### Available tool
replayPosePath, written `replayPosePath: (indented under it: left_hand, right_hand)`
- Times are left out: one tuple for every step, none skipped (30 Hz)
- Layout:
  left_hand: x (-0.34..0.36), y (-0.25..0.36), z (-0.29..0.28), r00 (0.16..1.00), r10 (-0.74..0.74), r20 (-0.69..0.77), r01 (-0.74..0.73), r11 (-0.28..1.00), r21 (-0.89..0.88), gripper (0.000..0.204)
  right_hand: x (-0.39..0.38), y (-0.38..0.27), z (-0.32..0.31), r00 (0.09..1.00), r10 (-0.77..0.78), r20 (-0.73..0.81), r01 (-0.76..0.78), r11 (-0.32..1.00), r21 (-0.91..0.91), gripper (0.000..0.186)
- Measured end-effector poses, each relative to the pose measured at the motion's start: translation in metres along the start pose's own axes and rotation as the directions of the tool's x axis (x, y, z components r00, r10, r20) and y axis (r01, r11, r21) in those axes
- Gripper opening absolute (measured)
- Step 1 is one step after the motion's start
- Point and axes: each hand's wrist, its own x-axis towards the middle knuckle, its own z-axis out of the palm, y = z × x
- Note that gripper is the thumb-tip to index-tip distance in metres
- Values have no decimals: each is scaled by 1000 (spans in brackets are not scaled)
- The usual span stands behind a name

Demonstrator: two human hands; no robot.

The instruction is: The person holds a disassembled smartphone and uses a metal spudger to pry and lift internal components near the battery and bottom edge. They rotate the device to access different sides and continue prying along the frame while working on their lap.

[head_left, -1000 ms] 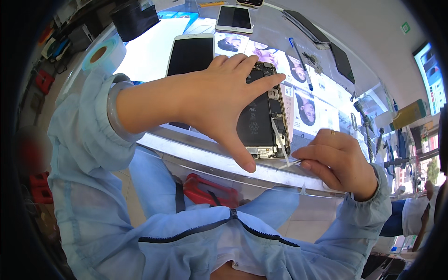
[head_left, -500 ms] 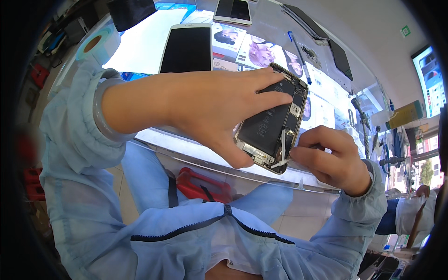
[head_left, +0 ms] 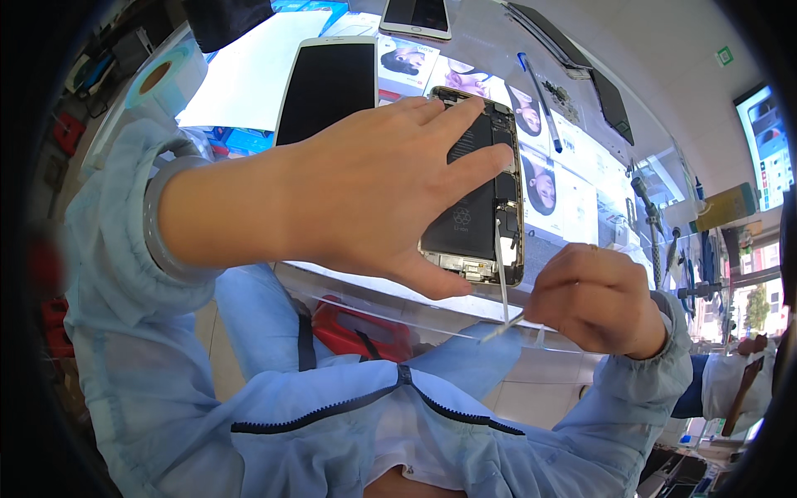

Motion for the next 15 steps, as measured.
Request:
replayPosePath:
  left_hand:
    - [0,0,0,1000,-12,6,12,1000,-14,92]
    - [0,0,-1,1000,-24,13,24,999,-28,92]
    - [-1,-1,-1,999,-33,11,33,999,-13,91]
    - [-2,-1,-2,999,-42,10,42,999,2,91]
    - [-3,-1,-2,999,-52,8,52,999,17,91]
    - [-5,-1,-2,998,-65,0,65,998,22,91]
    - [-5,-1,-1,997,-76,-9,76,997,24,91]
    - [-5,-2,0,996,-88,-18,88,996,26,90]
    - [-5,-3,0,995,-92,-26,93,995,31,90]
    - [-6,-3,1,994,-101,-34,103,994,36,89]
    - [-6,-3,2,993,-110,-43,112,993,41,89]
    - [-7,-3,2,993,-115,-40,116,993,33,89]
    - [-6,-4,2,992,-117,-38,117,993,23,88]
    - [-5,-5,2,992,-118,-36,118,993,14,88]
    - [-5,-5,2,993,-114,-36,115,993,10,87]
  right_hand:
    - [0,-4,3,993,106,-51,-106,994,1,15]
    - [0,-4,2,994,109,-31,-110,994,-13,15]
    - [1,-4,1,994,113,-11,-113,993,-26,15]
    - [2,-4,1,993,116,9,-115,993,-39,15]
    - [2,-3,-1,995,96,32,-93,992,-82,15]
    - [1,-2,-4,995,78,55,-70,990,-124,15]
    - [0,-1,-7,995,63,80,-49,985,-166,16]
    - [0,0,-8,994,49,96,-29,979,-199,16]
    - [1,0,-8,993,35,112,-8,973,-232,17]
    - [1,1,-8,991,17,130,17,965,-262,18]
    - [2,2,-7,996,2,91,23,960,-278,19]
    - [3,2,-4,999,-13,52,28,955,-294,19]
    - [4,2,-3,1000,-27,13,30,949,-312,20]
    - [5,0,-4,1000,25,-7,-26,947,-319,24]
    - [7,-3,-6,997,76,-28,-81,942,-325,28]
